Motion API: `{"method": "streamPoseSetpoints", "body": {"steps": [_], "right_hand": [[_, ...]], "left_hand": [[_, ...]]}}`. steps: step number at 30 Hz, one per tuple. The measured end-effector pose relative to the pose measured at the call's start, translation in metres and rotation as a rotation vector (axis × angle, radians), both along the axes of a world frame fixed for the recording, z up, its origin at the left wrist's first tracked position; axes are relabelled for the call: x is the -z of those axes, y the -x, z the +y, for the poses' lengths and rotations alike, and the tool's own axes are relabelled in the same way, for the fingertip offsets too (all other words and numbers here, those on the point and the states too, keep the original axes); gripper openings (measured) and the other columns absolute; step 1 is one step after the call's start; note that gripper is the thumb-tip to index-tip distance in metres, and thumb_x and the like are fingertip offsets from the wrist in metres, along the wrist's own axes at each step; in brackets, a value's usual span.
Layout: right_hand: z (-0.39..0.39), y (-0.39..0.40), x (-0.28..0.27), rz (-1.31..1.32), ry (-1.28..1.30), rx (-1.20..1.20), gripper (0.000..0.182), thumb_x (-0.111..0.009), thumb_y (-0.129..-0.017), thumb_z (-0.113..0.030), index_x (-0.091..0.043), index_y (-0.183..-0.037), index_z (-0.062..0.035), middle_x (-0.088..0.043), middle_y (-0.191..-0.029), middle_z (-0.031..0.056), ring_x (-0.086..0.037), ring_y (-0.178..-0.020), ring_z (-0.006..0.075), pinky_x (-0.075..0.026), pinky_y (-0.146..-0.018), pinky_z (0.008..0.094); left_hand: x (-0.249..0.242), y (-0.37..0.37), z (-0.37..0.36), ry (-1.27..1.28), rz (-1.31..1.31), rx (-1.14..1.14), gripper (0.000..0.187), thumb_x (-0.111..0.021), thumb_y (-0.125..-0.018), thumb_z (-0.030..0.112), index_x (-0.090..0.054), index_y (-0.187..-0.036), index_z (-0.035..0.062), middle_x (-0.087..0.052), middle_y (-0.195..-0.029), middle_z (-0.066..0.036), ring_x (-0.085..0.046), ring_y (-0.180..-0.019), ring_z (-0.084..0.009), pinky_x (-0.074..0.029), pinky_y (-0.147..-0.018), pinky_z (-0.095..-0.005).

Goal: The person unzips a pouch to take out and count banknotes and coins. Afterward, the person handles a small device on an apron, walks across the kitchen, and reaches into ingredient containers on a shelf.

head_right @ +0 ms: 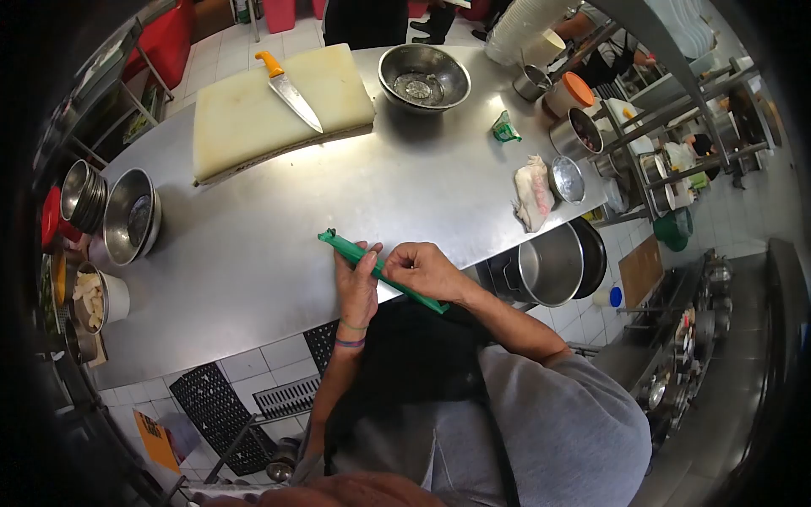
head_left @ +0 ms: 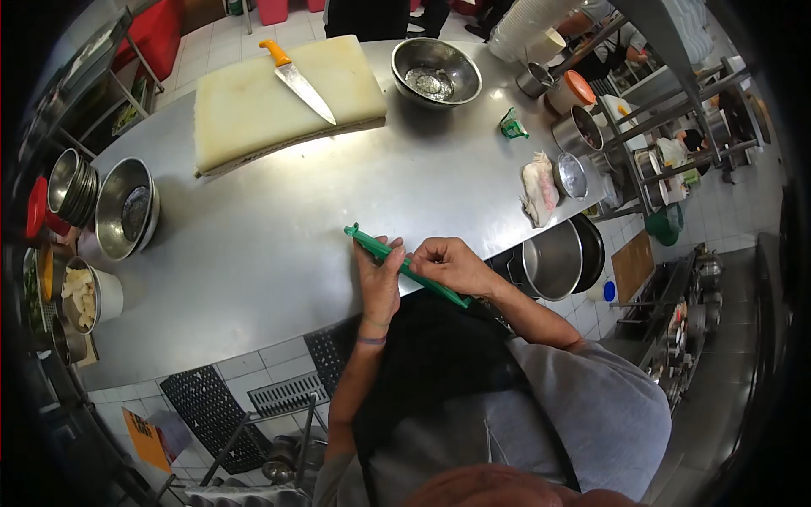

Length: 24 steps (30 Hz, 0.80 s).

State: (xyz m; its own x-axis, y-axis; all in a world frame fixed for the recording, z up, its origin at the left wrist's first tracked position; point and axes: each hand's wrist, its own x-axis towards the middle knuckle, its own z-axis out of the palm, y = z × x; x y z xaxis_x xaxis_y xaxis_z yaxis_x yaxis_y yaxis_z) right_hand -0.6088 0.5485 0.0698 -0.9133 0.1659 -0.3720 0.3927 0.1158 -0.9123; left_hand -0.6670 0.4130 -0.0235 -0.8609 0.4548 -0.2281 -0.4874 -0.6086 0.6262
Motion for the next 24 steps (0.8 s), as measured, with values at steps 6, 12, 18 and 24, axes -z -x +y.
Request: {"method": "streamPoseSetpoints", "body": {"steps": [6, 12, 18, 24], "right_hand": [[-0.006, 0.005, -0.004, 0.096, -0.044, -0.006, 0.017, -0.07, -0.094, -0.014, -0.069, -0.102, 0.0008, -0.063, -0.084, -0.002, -0.055, -0.076, 0.0051, -0.045, -0.064, 0.023], [-0.002, 0.01, -0.003, 0.245, -0.328, -0.041, 0.024, -0.069, -0.093, -0.013, -0.069, -0.114, 0.0003, -0.063, -0.086, -0.0004, -0.055, -0.076, 0.0062, -0.047, -0.064, 0.0246], [0.01, 0.007, -0.018, 0.147, -0.076, 0.131, 0.024, -0.067, -0.096, -0.015, -0.068, -0.112, 0.0022, -0.065, -0.084, 0.0012, -0.056, -0.076, 0.006, -0.047, -0.064, 0.0248], [0.016, -0.015, -0.019, 0.137, -0.032, 0.146, 0.023, -0.066, -0.097, -0.014, -0.068, -0.112, 0.0033, -0.065, -0.085, -0.0002, -0.056, -0.072, 0.004, -0.047, -0.063, 0.0218]], "left_hand": [[-0.003, 0.01, -0.001, 0.056, 0.066, -0.012, 0.064, -0.069, -0.09, 0.002, -0.031, -0.141, 0.0083, -0.046, -0.12, -0.01, -0.059, -0.112, -0.023, -0.051, -0.093, -0.0368], [-0.013, 0.022, -0.005, -0.033, 0.001, 0.11, 0.074, -0.071, -0.093, 0.012, -0.023, -0.149, 0.0096, -0.052, -0.116, -0.007, -0.059, -0.11, -0.0214, -0.051, -0.095, -0.0379], [-0.017, 0.044, -0.001, -0.419, -0.178, 0.341, 0.031, -0.052, -0.104, 0.021, -0.048, -0.134, 0.0135, -0.06, -0.129, -0.007, -0.058, -0.12, -0.0204, -0.05, -0.1, -0.0418], [-0.002, 0.05, 0.016, -0.397, -0.18, 0.371, 0.026, -0.053, -0.104, 0.02, -0.052, -0.129, 0.014, -0.065, -0.117, -0.002, -0.064, -0.109, -0.0177, -0.053, -0.096, -0.0367]]}}
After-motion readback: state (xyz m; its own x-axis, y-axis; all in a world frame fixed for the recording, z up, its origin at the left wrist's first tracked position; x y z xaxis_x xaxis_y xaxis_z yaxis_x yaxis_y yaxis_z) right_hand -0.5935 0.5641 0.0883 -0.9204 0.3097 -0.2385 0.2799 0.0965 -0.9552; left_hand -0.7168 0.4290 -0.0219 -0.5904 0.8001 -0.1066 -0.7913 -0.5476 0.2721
